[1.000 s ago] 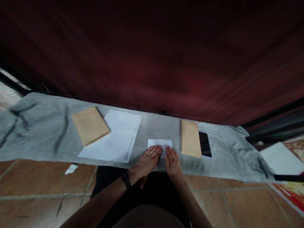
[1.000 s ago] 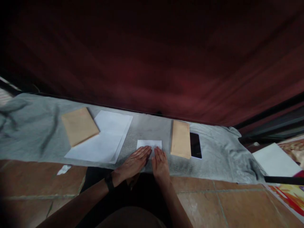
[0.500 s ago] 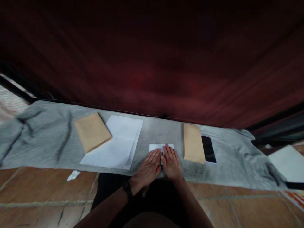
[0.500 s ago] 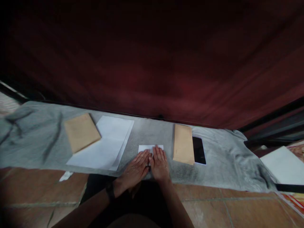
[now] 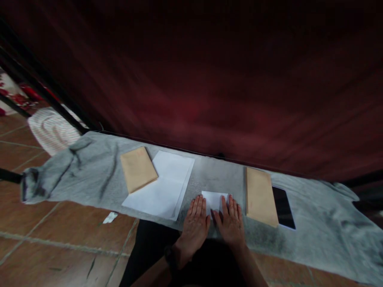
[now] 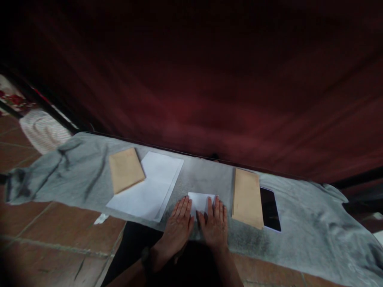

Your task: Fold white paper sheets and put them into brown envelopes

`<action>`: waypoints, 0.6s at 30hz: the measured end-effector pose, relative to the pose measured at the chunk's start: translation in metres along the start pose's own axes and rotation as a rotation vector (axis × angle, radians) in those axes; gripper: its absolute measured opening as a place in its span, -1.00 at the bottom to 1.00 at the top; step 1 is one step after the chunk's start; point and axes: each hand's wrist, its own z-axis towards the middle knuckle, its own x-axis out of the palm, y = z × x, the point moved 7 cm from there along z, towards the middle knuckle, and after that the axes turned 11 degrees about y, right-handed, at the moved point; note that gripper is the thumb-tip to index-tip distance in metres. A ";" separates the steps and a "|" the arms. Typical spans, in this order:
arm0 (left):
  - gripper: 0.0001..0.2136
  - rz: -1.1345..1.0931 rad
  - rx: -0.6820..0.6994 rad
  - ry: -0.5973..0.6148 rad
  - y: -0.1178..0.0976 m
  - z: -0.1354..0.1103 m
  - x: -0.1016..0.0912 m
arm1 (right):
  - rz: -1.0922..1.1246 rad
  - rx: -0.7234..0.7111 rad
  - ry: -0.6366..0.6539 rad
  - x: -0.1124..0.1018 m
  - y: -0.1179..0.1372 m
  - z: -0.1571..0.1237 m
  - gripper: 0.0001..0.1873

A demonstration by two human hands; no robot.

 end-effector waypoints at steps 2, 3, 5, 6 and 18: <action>-0.42 -0.034 0.033 0.006 -0.009 0.010 -0.001 | 0.005 0.008 0.011 0.000 0.000 0.000 -0.26; -0.42 -0.047 0.056 0.014 -0.013 0.015 -0.001 | 0.005 0.011 0.018 0.000 0.000 -0.001 -0.30; -0.43 -0.059 0.090 0.025 -0.020 0.024 0.000 | 0.004 0.013 0.028 0.000 0.001 -0.001 -0.36; -0.42 -0.057 0.096 0.024 -0.022 0.027 0.001 | 0.003 0.015 0.031 0.000 0.001 -0.001 -0.37; -0.43 0.001 0.158 0.047 0.006 0.021 -0.001 | 0.021 0.052 0.014 0.002 -0.006 -0.004 -0.41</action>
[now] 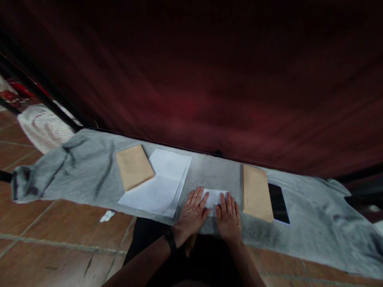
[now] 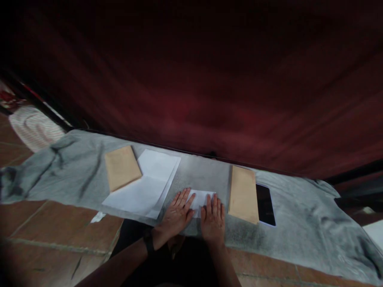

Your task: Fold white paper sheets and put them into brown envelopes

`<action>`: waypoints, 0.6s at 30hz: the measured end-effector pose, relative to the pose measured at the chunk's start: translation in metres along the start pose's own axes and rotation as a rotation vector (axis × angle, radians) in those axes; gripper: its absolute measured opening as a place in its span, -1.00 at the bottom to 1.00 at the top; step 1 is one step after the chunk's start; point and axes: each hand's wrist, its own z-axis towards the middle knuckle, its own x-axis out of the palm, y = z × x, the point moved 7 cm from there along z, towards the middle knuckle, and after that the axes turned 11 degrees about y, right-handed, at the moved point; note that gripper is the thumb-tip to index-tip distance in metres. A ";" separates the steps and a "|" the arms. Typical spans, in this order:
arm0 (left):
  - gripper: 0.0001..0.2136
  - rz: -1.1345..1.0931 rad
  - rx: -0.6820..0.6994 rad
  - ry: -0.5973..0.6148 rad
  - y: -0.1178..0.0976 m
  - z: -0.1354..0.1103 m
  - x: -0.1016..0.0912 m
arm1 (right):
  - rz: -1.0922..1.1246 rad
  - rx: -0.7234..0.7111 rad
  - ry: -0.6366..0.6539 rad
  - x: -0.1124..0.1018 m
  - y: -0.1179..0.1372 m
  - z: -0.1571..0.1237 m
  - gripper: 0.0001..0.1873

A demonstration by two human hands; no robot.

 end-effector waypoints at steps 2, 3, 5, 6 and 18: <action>-0.41 0.011 0.004 0.001 0.004 -0.002 -0.002 | 0.008 0.014 -0.015 0.000 -0.004 -0.003 -0.39; -0.41 0.011 0.000 0.002 0.005 -0.003 -0.002 | 0.011 0.023 -0.019 -0.001 -0.005 -0.004 -0.39; -0.42 0.002 -0.010 0.009 0.005 -0.002 -0.002 | 0.015 0.041 -0.026 -0.005 -0.007 -0.005 -0.38; -0.42 -0.005 -0.015 0.016 0.004 -0.002 -0.002 | 0.018 0.045 -0.028 -0.007 -0.006 -0.004 -0.37; -0.42 -0.009 -0.033 0.079 -0.001 0.000 0.000 | 0.089 -0.105 0.076 -0.007 0.018 -0.010 -0.43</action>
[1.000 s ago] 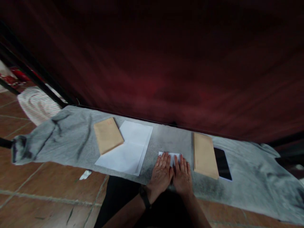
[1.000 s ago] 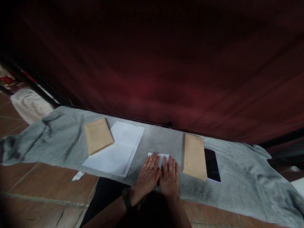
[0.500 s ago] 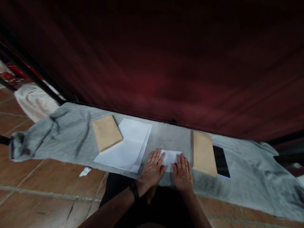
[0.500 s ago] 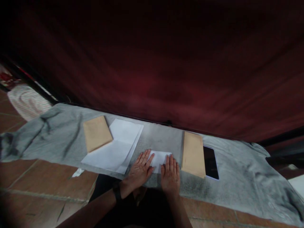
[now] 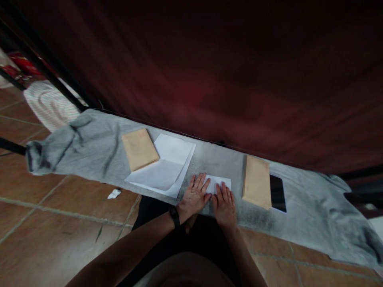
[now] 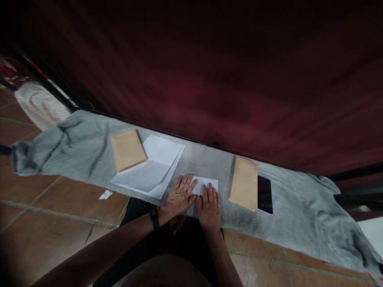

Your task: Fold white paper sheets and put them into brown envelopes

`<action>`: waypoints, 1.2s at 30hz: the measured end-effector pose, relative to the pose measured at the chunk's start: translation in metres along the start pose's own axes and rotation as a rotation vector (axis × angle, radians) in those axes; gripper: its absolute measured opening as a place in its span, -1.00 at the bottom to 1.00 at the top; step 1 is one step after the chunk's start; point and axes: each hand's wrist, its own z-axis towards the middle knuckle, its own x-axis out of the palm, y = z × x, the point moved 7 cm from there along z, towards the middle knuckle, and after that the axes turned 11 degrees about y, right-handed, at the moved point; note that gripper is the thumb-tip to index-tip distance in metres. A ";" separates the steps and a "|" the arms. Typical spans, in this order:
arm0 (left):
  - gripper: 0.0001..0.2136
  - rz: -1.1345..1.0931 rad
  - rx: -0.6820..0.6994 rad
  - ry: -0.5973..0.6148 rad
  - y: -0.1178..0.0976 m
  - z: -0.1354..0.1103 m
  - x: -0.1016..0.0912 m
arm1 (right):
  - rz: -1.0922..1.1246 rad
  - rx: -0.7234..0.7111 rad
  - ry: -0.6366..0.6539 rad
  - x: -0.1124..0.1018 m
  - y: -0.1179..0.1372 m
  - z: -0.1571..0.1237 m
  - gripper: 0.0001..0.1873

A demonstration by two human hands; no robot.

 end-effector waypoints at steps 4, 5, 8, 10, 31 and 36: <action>-0.42 0.002 -0.020 0.002 0.002 0.000 0.002 | -0.021 0.069 -0.043 -0.002 -0.010 -0.007 -0.35; -0.42 0.000 -0.018 -0.003 0.002 0.000 0.002 | -0.028 0.087 -0.049 -0.003 -0.013 -0.009 -0.33; -0.42 -0.012 0.003 -0.028 0.002 -0.001 0.000 | -0.043 0.121 -0.054 -0.005 -0.018 -0.015 -0.30; -0.43 -0.021 0.015 -0.048 0.003 -0.001 -0.002 | -0.044 0.126 -0.051 -0.007 -0.020 -0.017 -0.29; -0.47 -0.061 0.158 -0.039 -0.041 0.029 0.012 | -0.089 0.173 -0.054 -0.014 -0.017 -0.016 -0.34; -0.41 -0.039 0.115 -0.040 -0.020 0.023 0.006 | -0.105 0.193 -0.037 -0.014 -0.017 -0.015 -0.31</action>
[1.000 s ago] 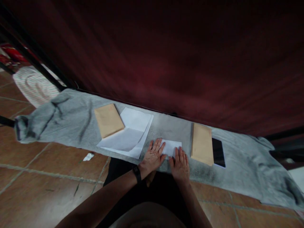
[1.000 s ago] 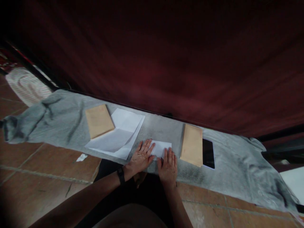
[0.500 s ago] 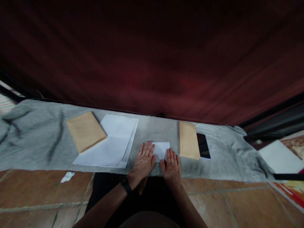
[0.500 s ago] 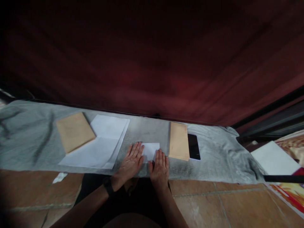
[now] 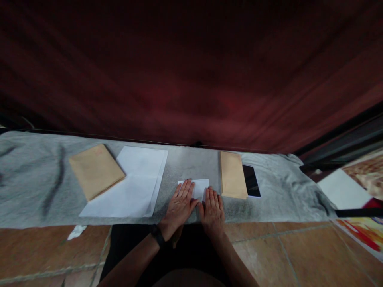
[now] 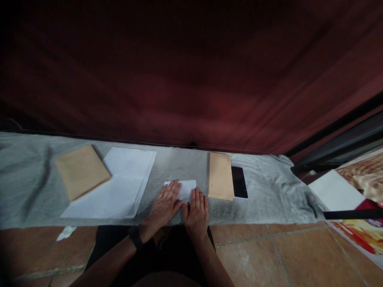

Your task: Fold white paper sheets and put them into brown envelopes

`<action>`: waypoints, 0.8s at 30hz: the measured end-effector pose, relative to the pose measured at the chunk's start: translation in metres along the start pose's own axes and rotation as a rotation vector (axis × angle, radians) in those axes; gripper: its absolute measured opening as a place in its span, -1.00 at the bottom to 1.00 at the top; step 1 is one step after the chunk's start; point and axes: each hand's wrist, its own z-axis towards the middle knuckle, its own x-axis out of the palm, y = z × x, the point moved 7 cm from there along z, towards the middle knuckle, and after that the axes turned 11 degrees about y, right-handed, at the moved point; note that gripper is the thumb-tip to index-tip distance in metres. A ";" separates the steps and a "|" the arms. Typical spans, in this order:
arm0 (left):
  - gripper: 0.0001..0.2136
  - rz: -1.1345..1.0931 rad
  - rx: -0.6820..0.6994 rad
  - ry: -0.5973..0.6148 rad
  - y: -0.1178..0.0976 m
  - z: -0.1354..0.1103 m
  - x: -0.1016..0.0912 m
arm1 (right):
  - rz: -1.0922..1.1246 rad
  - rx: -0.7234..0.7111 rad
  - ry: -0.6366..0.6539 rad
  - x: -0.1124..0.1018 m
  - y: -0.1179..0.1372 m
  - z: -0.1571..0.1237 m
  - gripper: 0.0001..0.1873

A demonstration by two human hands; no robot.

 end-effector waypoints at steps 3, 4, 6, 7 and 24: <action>-0.41 0.000 -0.028 0.013 0.007 -0.003 -0.003 | -0.002 0.001 -0.010 -0.001 0.000 0.000 -0.30; -0.42 -0.005 -0.034 0.012 0.009 -0.004 -0.003 | -0.001 0.003 -0.014 -0.002 0.000 0.000 -0.30; -0.41 -0.022 -0.045 -0.008 0.013 -0.008 -0.003 | 0.000 0.005 -0.018 -0.003 0.000 0.000 -0.30; -0.40 -0.034 -0.057 -0.023 0.016 -0.011 -0.003 | 0.001 0.005 -0.020 -0.004 0.001 0.000 -0.30; -0.57 -0.792 -0.492 -0.223 0.063 -0.009 0.008 | 0.005 0.029 -0.037 -0.003 0.001 0.001 -0.31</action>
